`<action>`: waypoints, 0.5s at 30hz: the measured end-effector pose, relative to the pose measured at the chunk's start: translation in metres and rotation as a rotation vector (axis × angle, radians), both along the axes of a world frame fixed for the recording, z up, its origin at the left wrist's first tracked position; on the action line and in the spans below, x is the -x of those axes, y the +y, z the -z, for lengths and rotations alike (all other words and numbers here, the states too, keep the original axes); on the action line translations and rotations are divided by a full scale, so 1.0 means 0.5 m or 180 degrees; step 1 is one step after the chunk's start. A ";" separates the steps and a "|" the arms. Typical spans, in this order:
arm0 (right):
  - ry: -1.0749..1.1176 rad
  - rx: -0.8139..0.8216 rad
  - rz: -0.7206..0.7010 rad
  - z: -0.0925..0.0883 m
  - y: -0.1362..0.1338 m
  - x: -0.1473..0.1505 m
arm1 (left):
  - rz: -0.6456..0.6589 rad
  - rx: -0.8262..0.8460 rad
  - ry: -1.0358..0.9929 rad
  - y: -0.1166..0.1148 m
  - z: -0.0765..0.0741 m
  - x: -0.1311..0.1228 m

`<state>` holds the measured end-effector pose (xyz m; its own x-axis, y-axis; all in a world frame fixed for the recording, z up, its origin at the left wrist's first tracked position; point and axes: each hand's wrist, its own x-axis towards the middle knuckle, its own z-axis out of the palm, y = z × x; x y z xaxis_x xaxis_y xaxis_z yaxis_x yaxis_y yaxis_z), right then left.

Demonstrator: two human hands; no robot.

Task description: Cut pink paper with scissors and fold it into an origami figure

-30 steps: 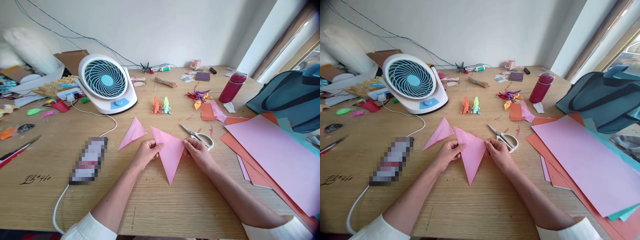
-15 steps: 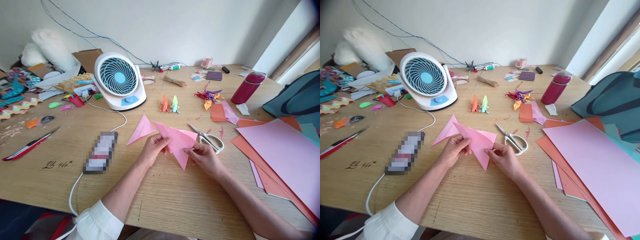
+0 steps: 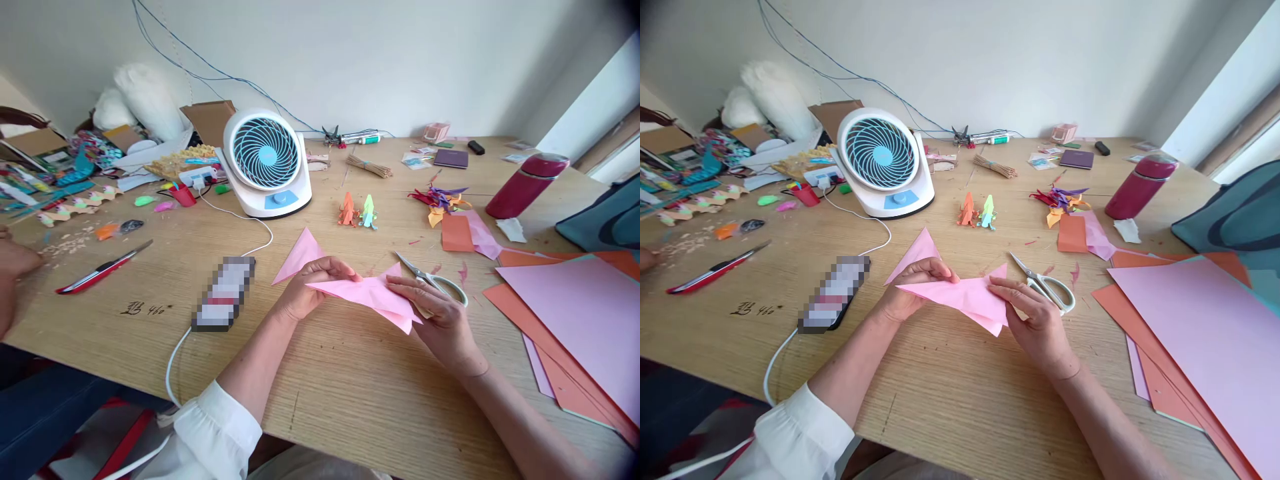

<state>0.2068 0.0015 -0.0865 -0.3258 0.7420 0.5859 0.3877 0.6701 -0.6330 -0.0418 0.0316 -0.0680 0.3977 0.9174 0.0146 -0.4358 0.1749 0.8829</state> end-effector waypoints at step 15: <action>-0.0954 -0.0102 -0.0190 0.034 -0.055 -0.025 | 0.0215 -0.1361 0.3132 -0.024 -0.019 -0.009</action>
<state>0.2192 -0.0261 -0.1036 -0.5300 0.6991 0.4799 0.5133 0.7150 -0.4746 -0.0376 0.0196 -0.0587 0.4595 0.8878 -0.0251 0.4989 -0.2345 0.8343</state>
